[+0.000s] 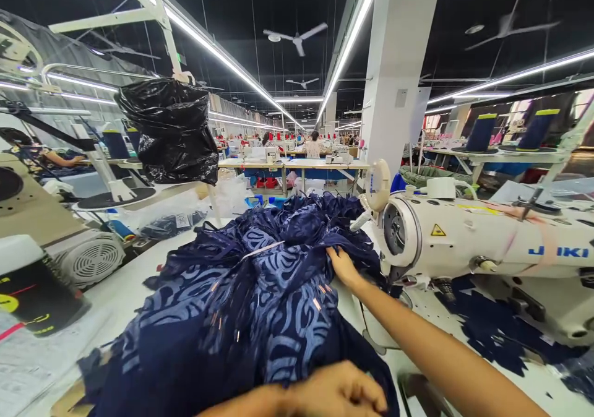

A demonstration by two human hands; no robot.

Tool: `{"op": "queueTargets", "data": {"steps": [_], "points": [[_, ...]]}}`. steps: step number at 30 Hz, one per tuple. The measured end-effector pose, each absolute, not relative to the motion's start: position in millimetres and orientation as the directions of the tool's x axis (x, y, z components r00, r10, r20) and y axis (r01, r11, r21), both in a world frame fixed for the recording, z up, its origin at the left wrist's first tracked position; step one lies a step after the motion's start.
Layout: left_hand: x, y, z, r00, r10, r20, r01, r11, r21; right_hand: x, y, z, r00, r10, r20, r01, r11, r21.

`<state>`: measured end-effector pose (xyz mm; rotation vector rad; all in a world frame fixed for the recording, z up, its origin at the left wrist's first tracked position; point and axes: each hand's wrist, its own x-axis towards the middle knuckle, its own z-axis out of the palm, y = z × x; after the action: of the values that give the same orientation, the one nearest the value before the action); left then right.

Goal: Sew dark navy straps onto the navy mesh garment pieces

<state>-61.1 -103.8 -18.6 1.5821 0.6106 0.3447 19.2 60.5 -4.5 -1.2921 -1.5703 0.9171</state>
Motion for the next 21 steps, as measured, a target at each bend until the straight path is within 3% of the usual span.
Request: {"op": "queueTargets", "data": {"steps": [5,10,13,16,19,21], "points": [[-83,-41,8,0.711,0.642,-0.286,0.262,0.136,0.955,19,86,-10,-0.041,0.986,0.164,0.332,0.168,-0.928],[-94,-27,20,0.675,0.678,-0.293,0.364,0.039,0.930,26,80,-11,-0.075,0.979,0.192,0.325,0.206,-0.923],[-86,-53,13,0.602,0.767,-0.220,0.478,-0.126,0.869,32,67,-11,-0.124,0.972,0.199,0.321,0.229,-0.919],[-80,-89,7,0.428,0.902,0.057,0.750,-0.389,0.535,44,44,-15,-0.156,0.973,0.172,0.330,0.215,-0.919],[-81,-113,11,0.407,0.840,0.358,0.831,-0.503,0.237,66,5,-13,-0.230,0.964,0.132,0.405,0.218,-0.888],[-84,-116,19,0.438,0.736,0.515,0.812,-0.570,0.124,87,-26,-6,-0.383,0.910,0.162,0.456,0.338,-0.823]]}}
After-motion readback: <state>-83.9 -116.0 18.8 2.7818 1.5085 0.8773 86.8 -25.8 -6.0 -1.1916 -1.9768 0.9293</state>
